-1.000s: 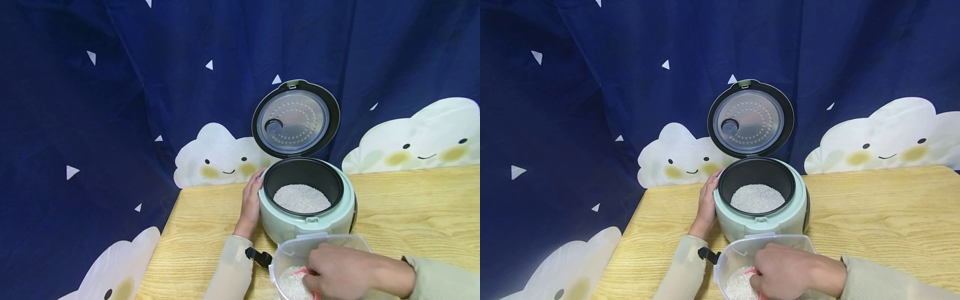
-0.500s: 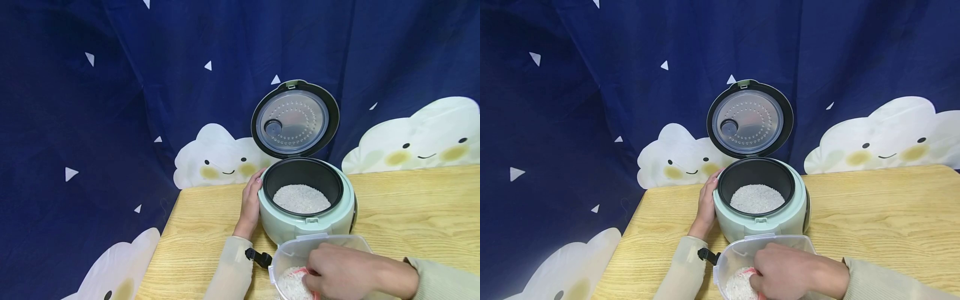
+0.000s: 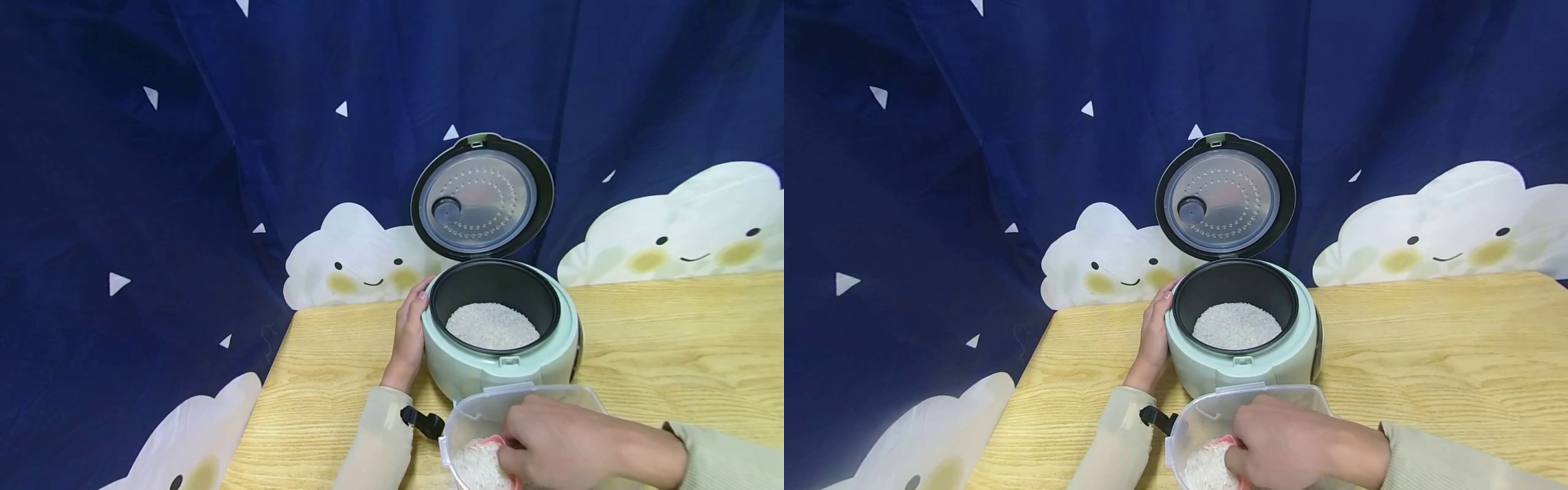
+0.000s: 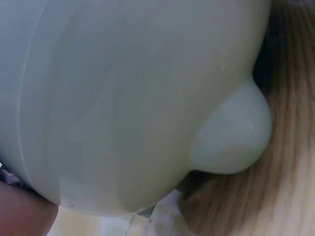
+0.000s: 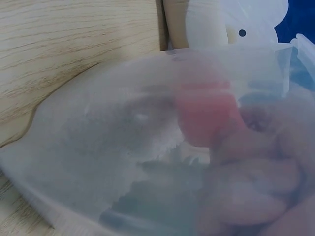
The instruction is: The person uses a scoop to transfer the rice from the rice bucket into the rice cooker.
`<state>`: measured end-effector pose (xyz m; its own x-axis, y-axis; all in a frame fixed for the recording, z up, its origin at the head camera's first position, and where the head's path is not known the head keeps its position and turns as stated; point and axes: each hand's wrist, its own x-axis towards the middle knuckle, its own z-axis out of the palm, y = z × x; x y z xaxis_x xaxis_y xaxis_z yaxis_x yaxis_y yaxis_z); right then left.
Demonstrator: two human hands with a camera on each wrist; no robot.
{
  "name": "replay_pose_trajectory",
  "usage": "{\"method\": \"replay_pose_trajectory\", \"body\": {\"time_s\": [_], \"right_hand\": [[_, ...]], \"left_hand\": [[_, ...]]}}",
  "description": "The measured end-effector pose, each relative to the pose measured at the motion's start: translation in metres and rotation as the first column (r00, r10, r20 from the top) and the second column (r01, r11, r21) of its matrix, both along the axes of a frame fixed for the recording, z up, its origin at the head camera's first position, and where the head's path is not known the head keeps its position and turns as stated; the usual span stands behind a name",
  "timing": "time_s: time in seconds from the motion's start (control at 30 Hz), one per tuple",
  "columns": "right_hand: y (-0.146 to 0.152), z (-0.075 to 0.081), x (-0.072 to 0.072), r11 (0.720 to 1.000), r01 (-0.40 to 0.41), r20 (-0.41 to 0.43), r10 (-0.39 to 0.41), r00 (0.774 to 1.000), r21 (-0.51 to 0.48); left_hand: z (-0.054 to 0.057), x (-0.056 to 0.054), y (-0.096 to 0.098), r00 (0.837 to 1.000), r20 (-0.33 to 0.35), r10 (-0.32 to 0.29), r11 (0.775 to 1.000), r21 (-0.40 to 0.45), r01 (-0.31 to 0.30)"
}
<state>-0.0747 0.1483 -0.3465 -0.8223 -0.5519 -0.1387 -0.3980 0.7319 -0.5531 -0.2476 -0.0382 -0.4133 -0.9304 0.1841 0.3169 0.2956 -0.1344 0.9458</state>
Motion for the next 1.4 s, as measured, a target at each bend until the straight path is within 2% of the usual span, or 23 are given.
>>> {"method": "replay_pose_trajectory", "body": {"time_s": [0.13,0.33,0.63,0.8,1.07,1.4], "right_hand": [[-0.0009,0.0017,0.0001,1.000,0.018,0.007,-0.018,1.000,-0.010],[-0.0010,0.0023,0.0012,1.000,0.014,-0.026,-0.014,1.000,-0.008],[-0.0001,0.0041,0.0036,0.997,0.029,-0.078,-0.023,0.997,0.077],[0.0008,0.0029,0.0041,0.997,0.010,-0.114,-0.001,0.993,0.081],[0.0016,0.0015,0.0054,0.996,-0.012,-0.123,0.023,0.992,0.089],[0.0030,0.0021,0.0071,0.998,0.018,-0.093,-0.012,0.996,0.065]], "left_hand": [[0.0002,0.0004,-0.0001,1.000,-0.001,0.000,1.000,-0.002,0.000],[-0.0009,-0.0004,0.0000,1.000,0.001,0.008,1.000,-0.003,-0.008],[0.0000,-0.0003,-0.0002,1.000,0.005,-0.003,1.000,-0.007,0.003],[0.0010,0.0009,-0.0001,1.000,0.011,0.001,1.000,0.001,-0.001],[0.0017,0.0011,-0.0004,1.000,0.017,0.002,1.000,0.000,-0.002],[-0.0008,-0.0007,0.0000,1.000,0.006,0.001,1.000,-0.007,-0.001]]}}
